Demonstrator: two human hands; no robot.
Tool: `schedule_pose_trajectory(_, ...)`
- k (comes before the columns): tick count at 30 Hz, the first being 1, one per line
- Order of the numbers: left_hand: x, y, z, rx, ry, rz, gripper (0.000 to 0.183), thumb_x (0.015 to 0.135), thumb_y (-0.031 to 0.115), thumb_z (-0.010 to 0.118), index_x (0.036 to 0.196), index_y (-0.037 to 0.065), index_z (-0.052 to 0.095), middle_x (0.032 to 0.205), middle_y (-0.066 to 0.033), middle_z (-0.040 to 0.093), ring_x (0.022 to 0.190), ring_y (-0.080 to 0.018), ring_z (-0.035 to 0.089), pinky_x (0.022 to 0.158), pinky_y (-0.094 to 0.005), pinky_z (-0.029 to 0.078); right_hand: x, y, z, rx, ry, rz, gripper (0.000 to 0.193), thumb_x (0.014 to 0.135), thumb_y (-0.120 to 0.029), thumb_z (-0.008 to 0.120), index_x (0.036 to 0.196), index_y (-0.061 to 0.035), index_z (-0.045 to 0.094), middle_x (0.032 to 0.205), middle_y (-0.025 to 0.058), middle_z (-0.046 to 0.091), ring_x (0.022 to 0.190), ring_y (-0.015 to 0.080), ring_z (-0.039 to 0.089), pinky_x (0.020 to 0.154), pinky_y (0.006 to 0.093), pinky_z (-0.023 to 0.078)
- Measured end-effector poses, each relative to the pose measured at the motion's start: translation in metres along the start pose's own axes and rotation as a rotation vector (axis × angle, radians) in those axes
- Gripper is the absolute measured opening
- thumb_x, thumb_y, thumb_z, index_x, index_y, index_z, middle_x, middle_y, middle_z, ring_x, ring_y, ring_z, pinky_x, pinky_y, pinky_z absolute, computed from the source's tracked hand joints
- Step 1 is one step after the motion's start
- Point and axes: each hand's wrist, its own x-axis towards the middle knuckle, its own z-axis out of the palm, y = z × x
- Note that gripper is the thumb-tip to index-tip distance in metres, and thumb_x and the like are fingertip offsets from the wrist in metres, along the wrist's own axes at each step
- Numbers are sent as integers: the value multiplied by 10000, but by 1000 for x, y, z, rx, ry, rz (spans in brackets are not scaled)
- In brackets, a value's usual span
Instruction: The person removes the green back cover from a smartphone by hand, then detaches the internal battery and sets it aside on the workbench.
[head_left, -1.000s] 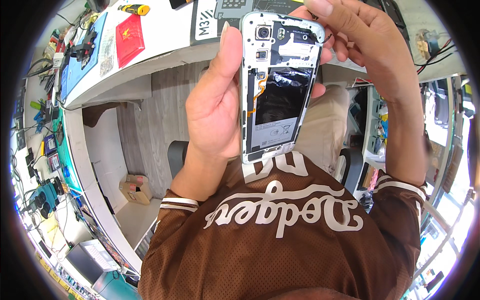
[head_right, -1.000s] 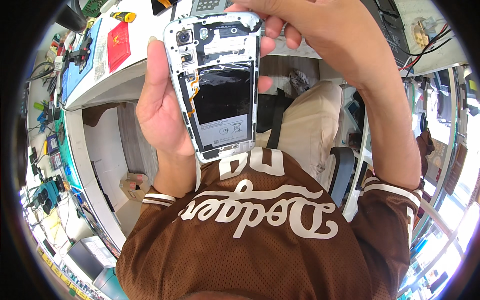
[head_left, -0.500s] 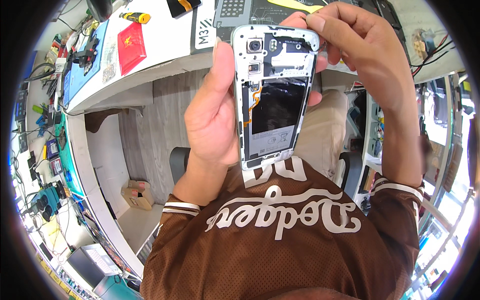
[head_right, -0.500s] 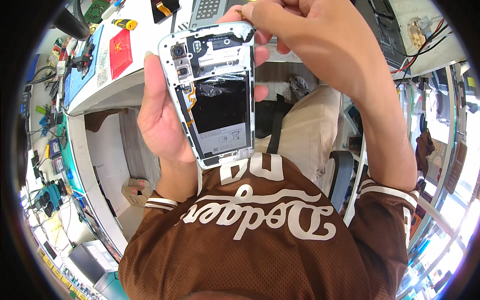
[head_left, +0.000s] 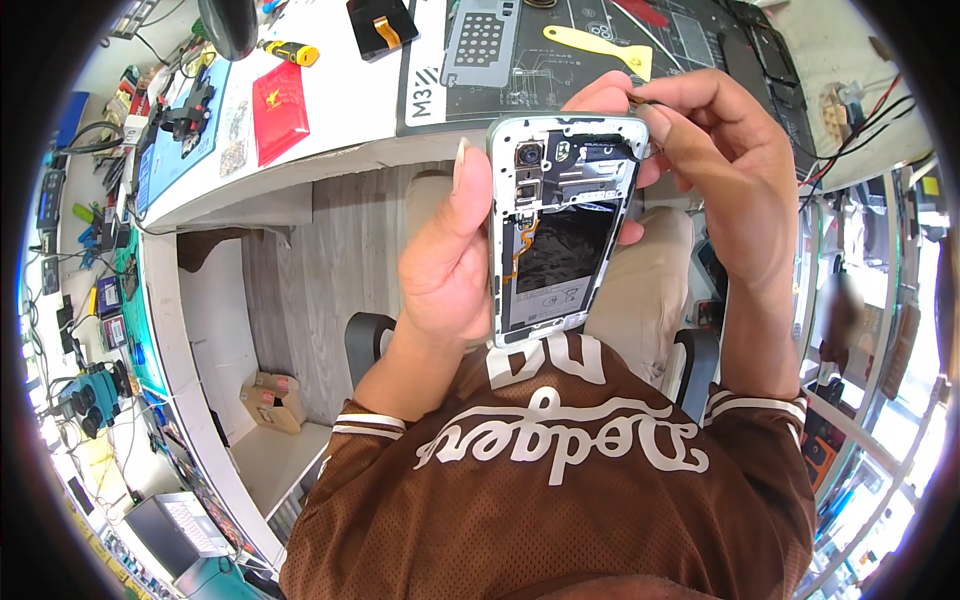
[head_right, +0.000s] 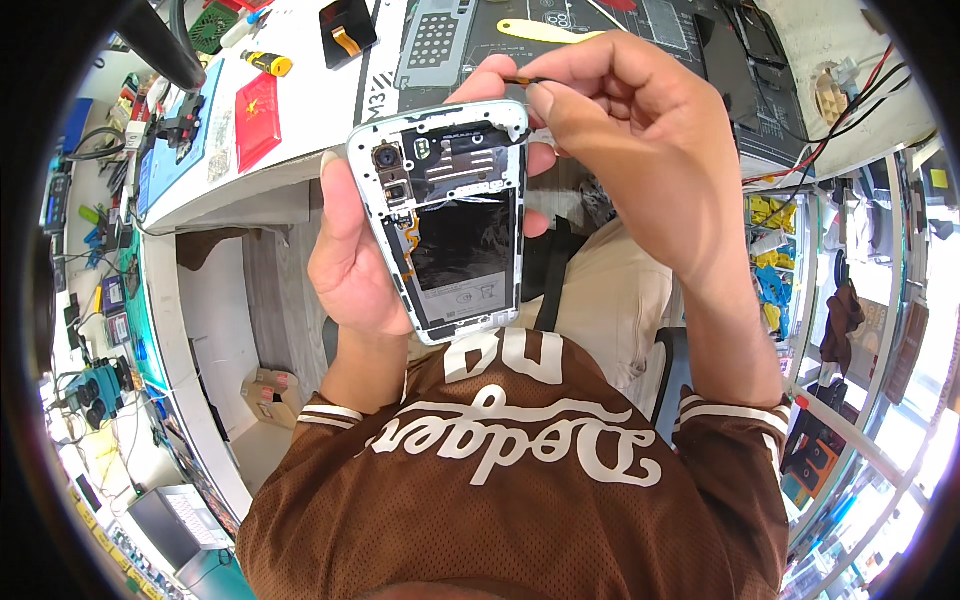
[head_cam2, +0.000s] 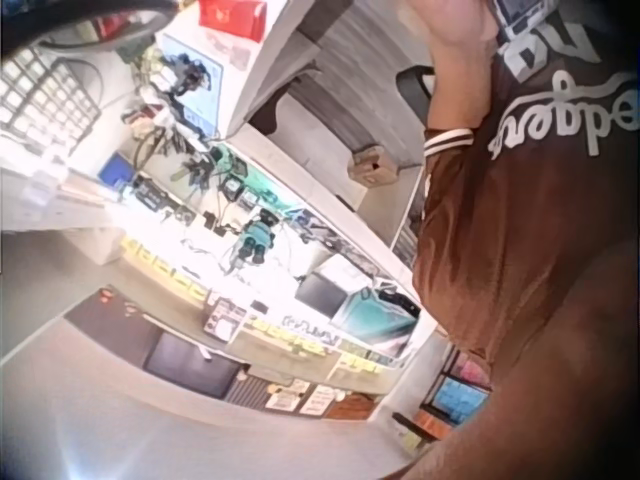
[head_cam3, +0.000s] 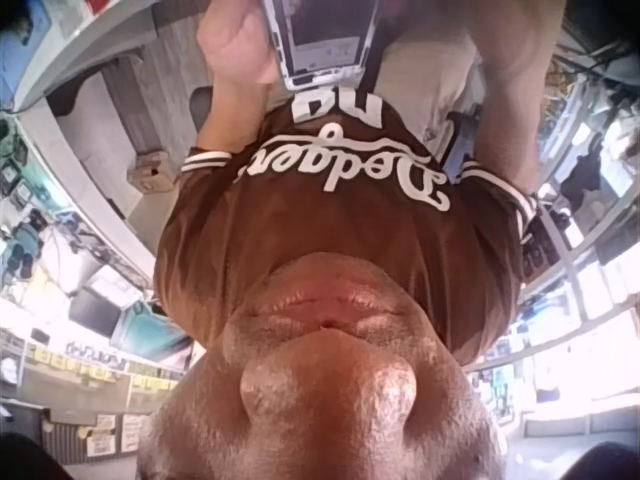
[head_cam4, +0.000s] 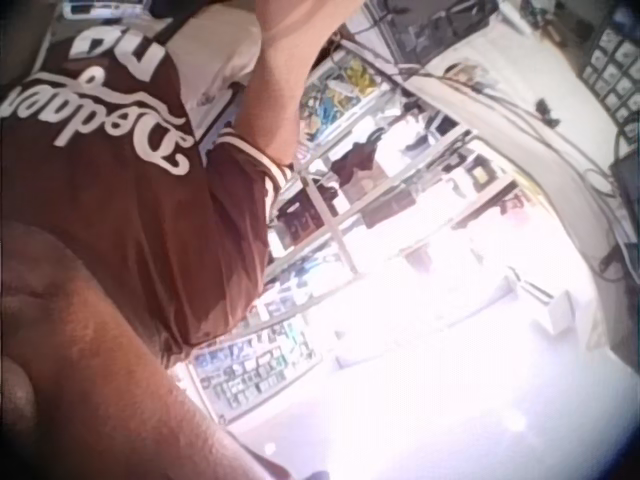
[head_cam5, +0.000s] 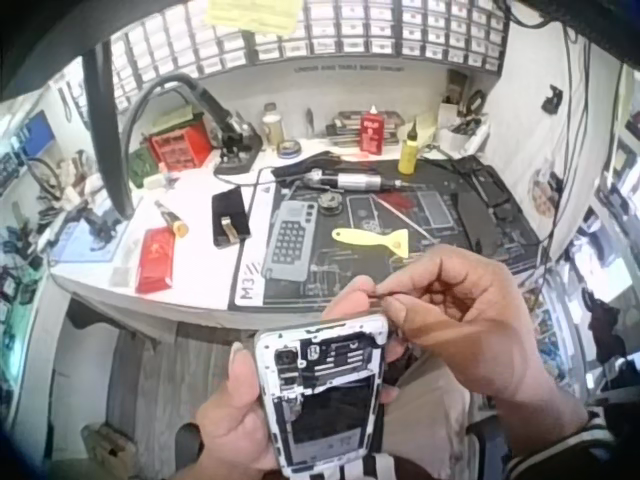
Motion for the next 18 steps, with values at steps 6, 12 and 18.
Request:
schedule_pose_trajectory(6, 1, 4, -2, -82, 18, -24, 900, 1100, 619, 306, 1644, -82, 161, 1742, -238, 126, 1472, -451, 435, 1086, -617, 519, -8, 9, -2, 23, 54, -130, 162, 1024, -38, 669, 1163, 9, 736, 961, 16, 713, 868, 61, 636, 783, 212, 501)
schedule_pose_trajectory(12, 0, 2, -8, -421, 16, 20, 892, 1108, 583, 338, 1648, -82, 89, 1733, -248, 143, 1478, -448, 433, 1087, -624, 513, 29, 39, -17, -205, 196, -163, 178, 989, -88, 723, 1143, -40, 797, 956, -8, 710, 870, 54, 622, 771, 218, 486)
schedule_pose_trajectory(18, -16, 10, -42, -470, 50, 77, 846, 1119, 523, 378, 1667, -33, 52, 1748, -214, 125, 1488, -441, 427, 1106, -643, 494, 77, 77, 4, -469, 32, -227, 242, 995, -73, 696, 1221, -48, 779, 1139, 39, 715, 1019, 116, 650, 892, 252, 494)
